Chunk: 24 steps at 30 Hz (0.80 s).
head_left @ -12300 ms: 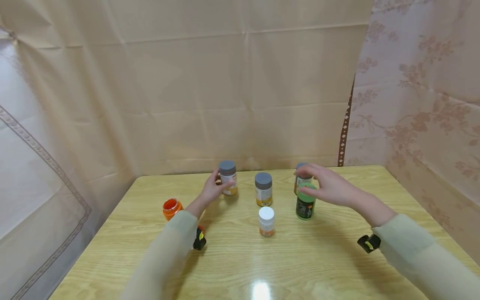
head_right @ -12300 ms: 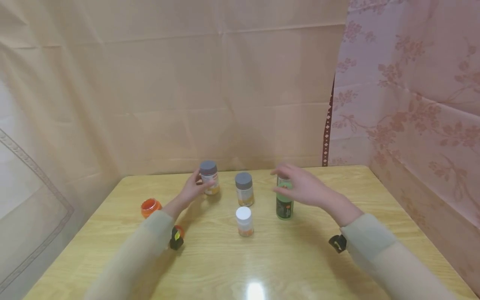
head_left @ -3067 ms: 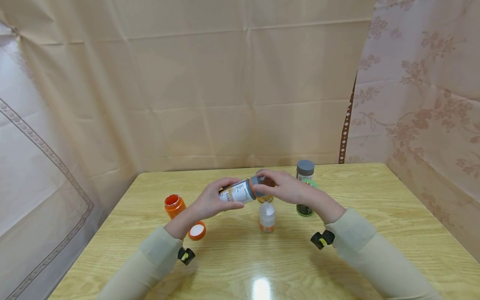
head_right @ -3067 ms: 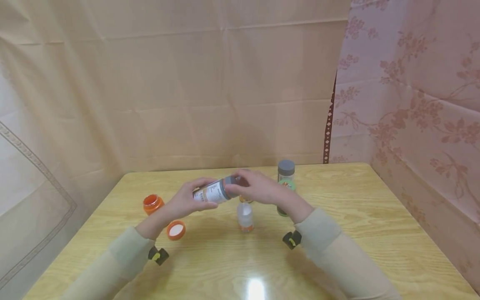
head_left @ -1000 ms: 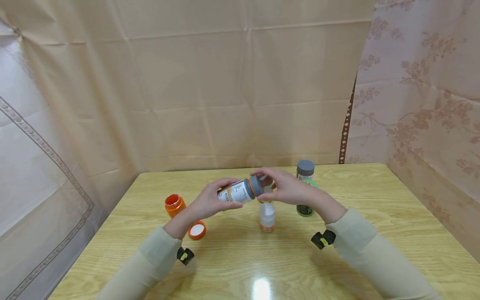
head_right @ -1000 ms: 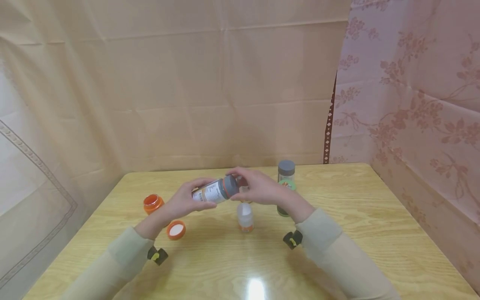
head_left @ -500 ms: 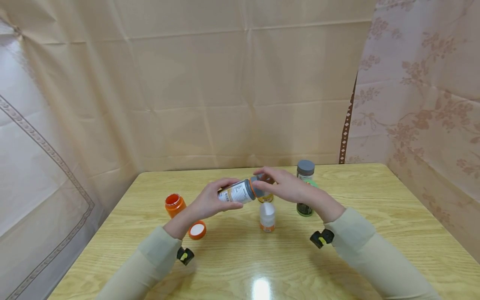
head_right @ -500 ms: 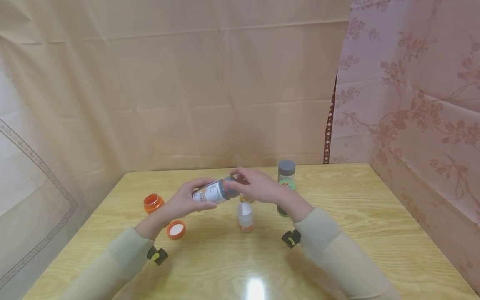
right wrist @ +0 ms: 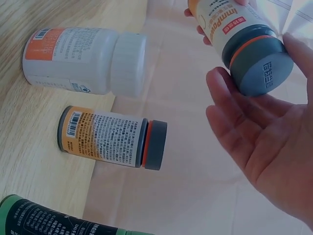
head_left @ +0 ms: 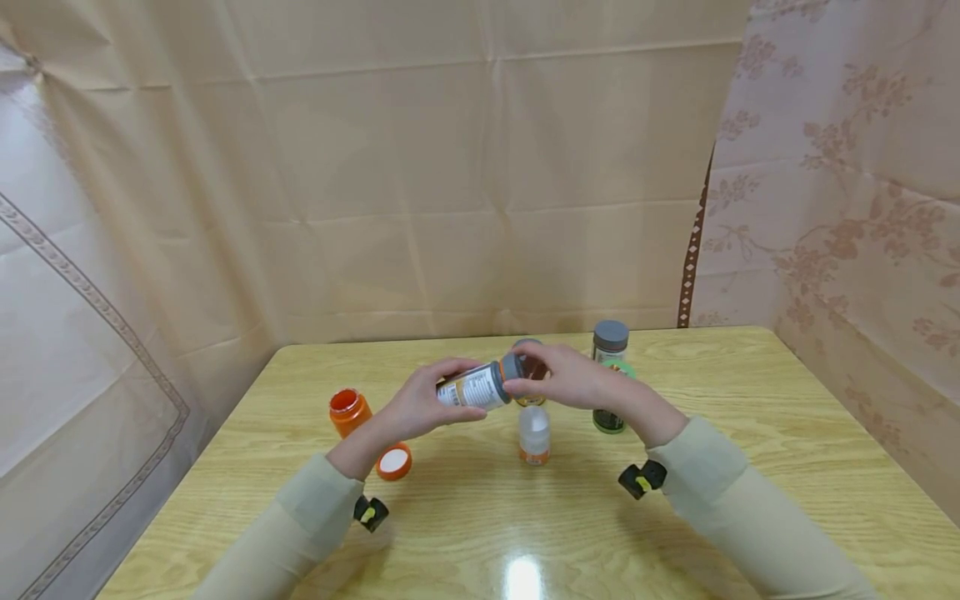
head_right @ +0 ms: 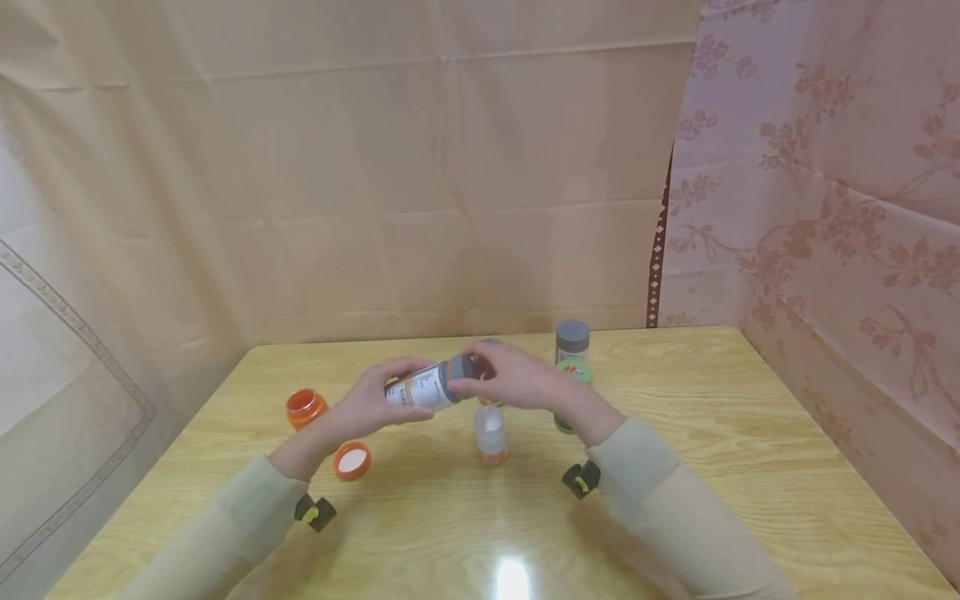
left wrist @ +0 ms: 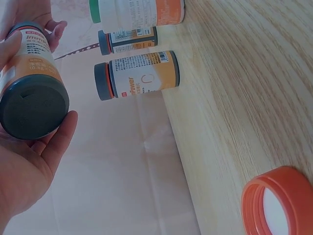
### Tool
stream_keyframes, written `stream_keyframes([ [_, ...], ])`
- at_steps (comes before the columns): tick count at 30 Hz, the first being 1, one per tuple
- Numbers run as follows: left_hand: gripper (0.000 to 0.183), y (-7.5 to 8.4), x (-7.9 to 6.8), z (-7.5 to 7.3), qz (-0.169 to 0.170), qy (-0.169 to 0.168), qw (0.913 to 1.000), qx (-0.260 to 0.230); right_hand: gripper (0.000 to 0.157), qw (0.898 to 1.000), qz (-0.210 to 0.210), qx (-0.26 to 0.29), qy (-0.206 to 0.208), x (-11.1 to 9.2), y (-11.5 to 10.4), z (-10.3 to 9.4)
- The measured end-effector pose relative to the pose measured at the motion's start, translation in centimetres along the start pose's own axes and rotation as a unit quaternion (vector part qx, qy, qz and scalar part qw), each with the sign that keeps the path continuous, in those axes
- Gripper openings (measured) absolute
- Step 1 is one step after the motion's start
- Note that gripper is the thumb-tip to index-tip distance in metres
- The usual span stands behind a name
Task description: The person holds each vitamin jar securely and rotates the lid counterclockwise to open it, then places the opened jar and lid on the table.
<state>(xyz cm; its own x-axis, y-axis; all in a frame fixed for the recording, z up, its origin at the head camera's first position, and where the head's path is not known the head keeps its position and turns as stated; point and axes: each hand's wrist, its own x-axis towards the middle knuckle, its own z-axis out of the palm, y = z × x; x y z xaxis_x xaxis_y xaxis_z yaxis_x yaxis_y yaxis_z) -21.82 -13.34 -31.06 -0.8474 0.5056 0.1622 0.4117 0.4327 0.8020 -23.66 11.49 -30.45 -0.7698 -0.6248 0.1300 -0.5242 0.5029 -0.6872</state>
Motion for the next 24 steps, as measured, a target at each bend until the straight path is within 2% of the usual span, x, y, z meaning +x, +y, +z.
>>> stream_keyframes([
  [2, 0.054, 0.6, -0.2, -0.1, 0.004, 0.0, 1.0, -0.001, 0.047, 1.0, -0.006, 0.0, 0.003, -0.1, 0.0, 0.0],
  [6, 0.058, -1.5, 0.4, 0.1, 0.002, 0.005, 1.0, -0.005, 0.056, 1.0, -0.025, -0.001, 0.007, -0.2, 0.1, 0.0],
  [10, 0.061, -3.3, 0.9, 0.2, -0.002, 0.009, 1.0, -0.003, 0.059, 0.999, -0.038, -0.01, 0.006, -0.1, 0.1, 0.0],
  [15, 0.062, -3.3, 1.0, 0.2, -0.013, 0.009, 0.9999, -0.002, 0.066, 0.999, -0.036, -0.01, 0.008, -0.1, 0.0, 0.0],
  [19, 0.062, -3.2, 0.9, 0.2, -0.008, 0.008, 0.9999, -0.006, 0.072, 1.0, -0.021, 0.007, 0.01, -0.1, -0.1, 0.0],
  [24, 0.06, -3.4, 1.0, 0.2, 0.003, 0.004, 1.0, -0.004, 0.064, 1.0, 0.009, 0.003, 0.012, -0.1, -0.2, 0.0],
])
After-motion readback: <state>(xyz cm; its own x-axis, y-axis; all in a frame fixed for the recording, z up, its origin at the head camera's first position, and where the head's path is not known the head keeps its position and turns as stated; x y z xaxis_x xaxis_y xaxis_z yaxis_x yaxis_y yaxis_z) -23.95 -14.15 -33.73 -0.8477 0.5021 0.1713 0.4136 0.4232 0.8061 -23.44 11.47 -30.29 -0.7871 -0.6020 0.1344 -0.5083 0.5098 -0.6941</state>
